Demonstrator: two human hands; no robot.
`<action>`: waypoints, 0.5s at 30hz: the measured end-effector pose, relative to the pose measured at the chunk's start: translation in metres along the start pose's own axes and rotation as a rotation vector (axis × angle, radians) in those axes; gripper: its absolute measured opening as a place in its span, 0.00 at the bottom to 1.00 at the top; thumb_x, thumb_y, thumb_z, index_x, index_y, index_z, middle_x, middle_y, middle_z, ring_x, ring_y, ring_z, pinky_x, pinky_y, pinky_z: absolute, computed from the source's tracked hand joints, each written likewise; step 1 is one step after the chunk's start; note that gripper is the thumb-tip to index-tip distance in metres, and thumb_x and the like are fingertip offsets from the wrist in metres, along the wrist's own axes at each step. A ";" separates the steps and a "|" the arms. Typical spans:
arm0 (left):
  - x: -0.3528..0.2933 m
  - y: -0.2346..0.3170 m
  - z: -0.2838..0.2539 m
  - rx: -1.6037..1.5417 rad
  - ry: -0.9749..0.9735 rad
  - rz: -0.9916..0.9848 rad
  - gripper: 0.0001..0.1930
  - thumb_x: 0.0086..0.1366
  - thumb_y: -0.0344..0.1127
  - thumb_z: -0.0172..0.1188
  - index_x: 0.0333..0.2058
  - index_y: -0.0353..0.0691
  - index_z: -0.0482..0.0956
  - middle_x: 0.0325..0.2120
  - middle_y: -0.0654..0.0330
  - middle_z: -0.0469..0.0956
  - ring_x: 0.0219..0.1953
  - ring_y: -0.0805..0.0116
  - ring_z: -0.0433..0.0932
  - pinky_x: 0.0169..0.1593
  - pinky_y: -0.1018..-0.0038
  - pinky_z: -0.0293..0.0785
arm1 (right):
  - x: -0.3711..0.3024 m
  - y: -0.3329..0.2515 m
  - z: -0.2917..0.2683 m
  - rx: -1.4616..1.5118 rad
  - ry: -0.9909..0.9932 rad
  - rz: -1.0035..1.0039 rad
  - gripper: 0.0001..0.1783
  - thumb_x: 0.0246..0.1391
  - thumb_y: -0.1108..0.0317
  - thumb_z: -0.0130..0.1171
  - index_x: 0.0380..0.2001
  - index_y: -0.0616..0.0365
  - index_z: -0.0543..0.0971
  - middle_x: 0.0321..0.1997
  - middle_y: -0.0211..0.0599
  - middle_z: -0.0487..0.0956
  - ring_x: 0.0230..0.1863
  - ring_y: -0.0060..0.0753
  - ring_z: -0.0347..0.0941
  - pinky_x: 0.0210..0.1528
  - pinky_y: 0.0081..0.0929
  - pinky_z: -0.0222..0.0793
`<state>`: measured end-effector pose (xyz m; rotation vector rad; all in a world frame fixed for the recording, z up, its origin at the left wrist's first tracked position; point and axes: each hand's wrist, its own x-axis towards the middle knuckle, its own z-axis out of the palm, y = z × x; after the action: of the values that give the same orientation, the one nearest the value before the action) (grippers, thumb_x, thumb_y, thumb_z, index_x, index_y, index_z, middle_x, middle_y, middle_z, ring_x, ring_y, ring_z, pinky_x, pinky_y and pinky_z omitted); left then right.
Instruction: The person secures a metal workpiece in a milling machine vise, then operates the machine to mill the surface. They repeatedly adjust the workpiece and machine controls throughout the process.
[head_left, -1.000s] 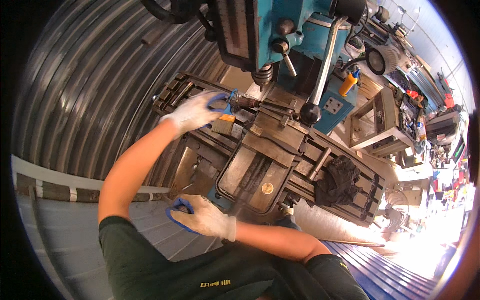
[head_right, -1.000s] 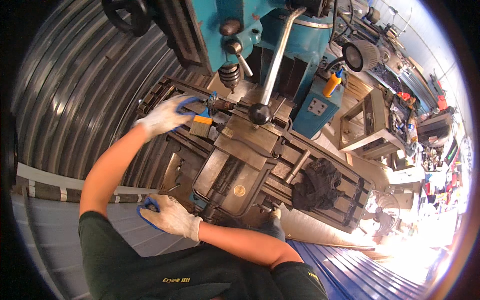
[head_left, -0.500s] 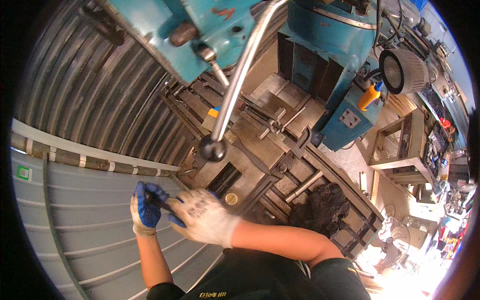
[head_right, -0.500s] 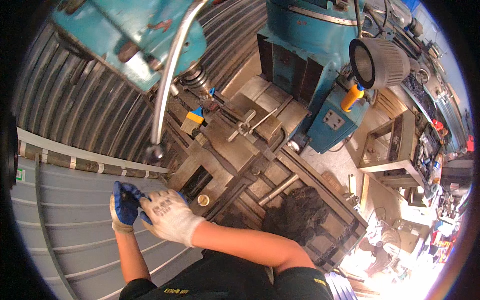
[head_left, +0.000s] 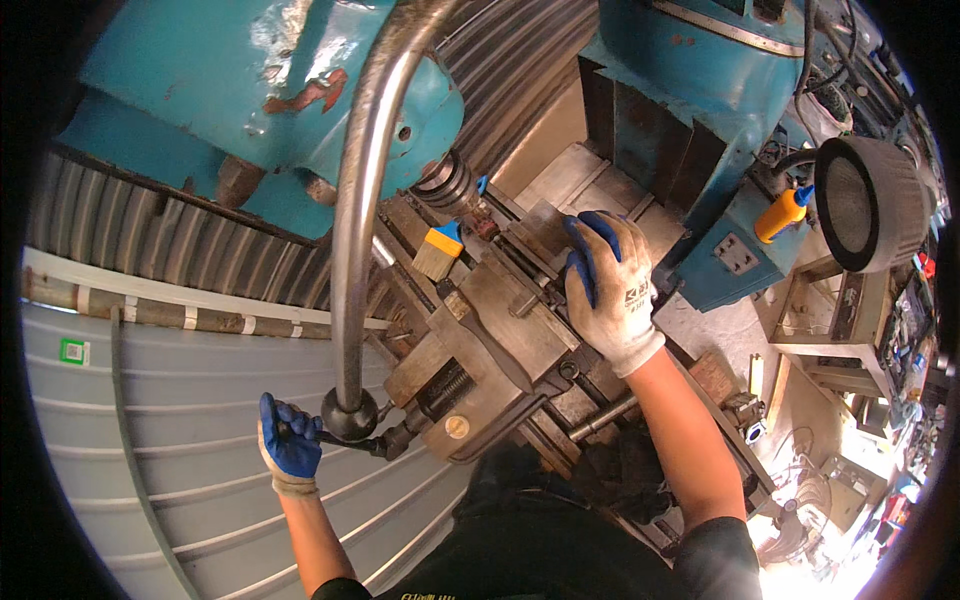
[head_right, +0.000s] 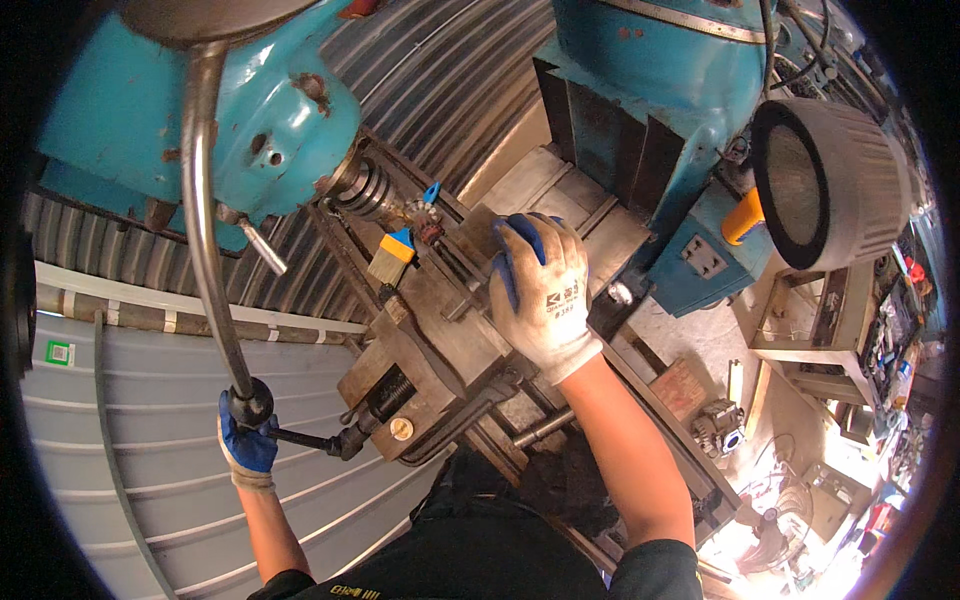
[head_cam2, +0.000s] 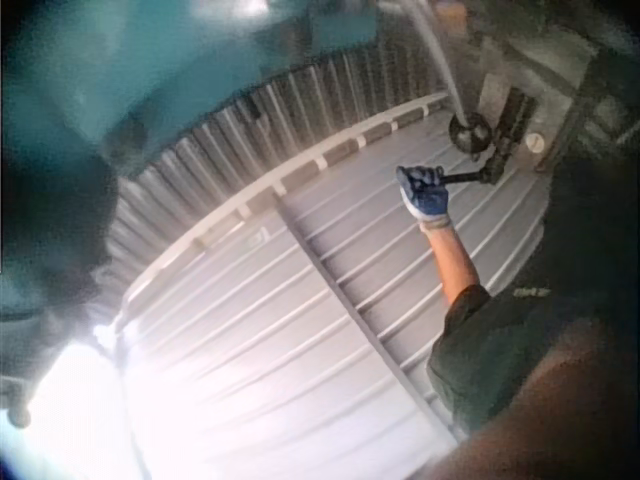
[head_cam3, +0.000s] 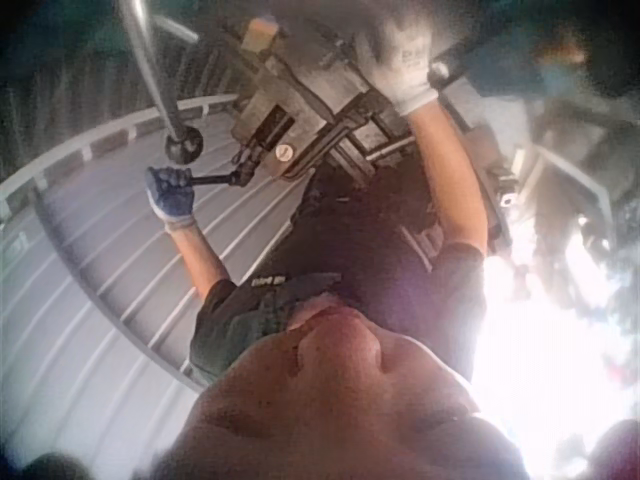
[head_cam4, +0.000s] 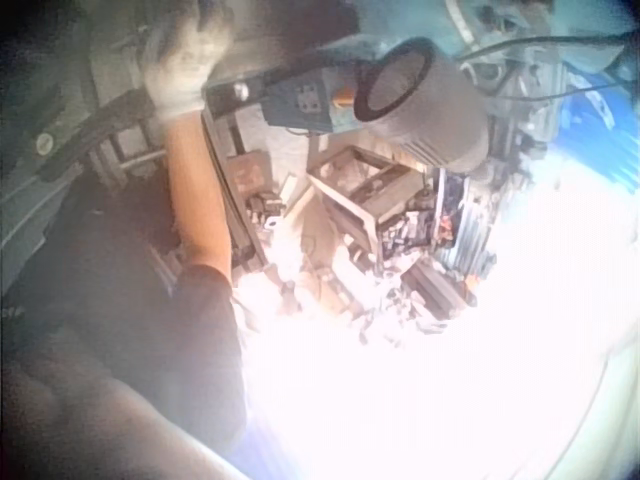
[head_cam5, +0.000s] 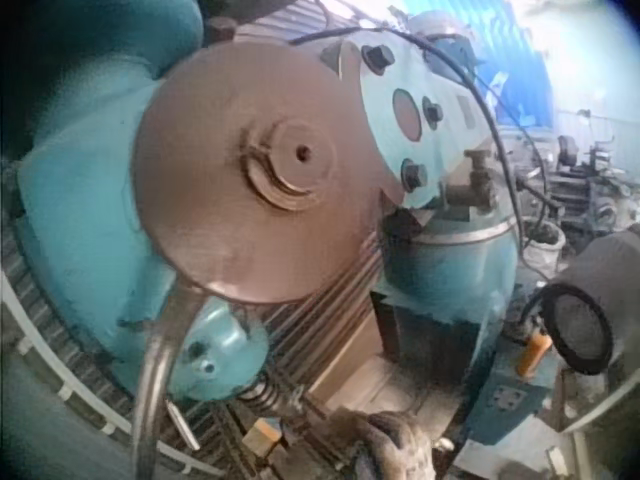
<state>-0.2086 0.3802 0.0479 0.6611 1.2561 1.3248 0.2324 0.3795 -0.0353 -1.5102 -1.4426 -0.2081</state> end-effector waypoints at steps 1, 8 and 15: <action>0.001 -0.002 -0.003 0.031 0.020 0.056 0.16 0.71 0.48 0.52 0.27 0.47 0.73 0.20 0.66 0.69 0.23 0.70 0.66 0.32 0.69 0.67 | 0.000 0.001 0.002 0.004 0.007 0.007 0.28 0.41 0.74 0.61 0.51 0.60 0.74 0.51 0.50 0.73 0.52 0.55 0.68 0.60 0.51 0.61; 0.011 -0.029 -0.021 0.169 0.051 0.255 0.17 0.73 0.48 0.50 0.44 0.40 0.76 0.27 0.63 0.74 0.30 0.72 0.70 0.37 0.75 0.71 | -0.001 0.007 0.008 0.035 0.008 0.021 0.27 0.41 0.79 0.57 0.50 0.61 0.75 0.50 0.49 0.73 0.53 0.55 0.68 0.61 0.51 0.62; 0.011 -0.034 0.003 0.293 0.166 0.368 0.26 0.72 0.53 0.51 0.52 0.35 0.73 0.23 0.69 0.65 0.26 0.78 0.64 0.37 0.77 0.68 | -0.006 0.009 -0.010 0.106 -0.093 0.016 0.25 0.43 0.76 0.58 0.49 0.61 0.75 0.50 0.50 0.74 0.52 0.57 0.69 0.60 0.49 0.62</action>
<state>-0.1963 0.3842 0.0146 1.0439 1.5318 1.5318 0.2430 0.3705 -0.0395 -1.4609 -1.4901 -0.0513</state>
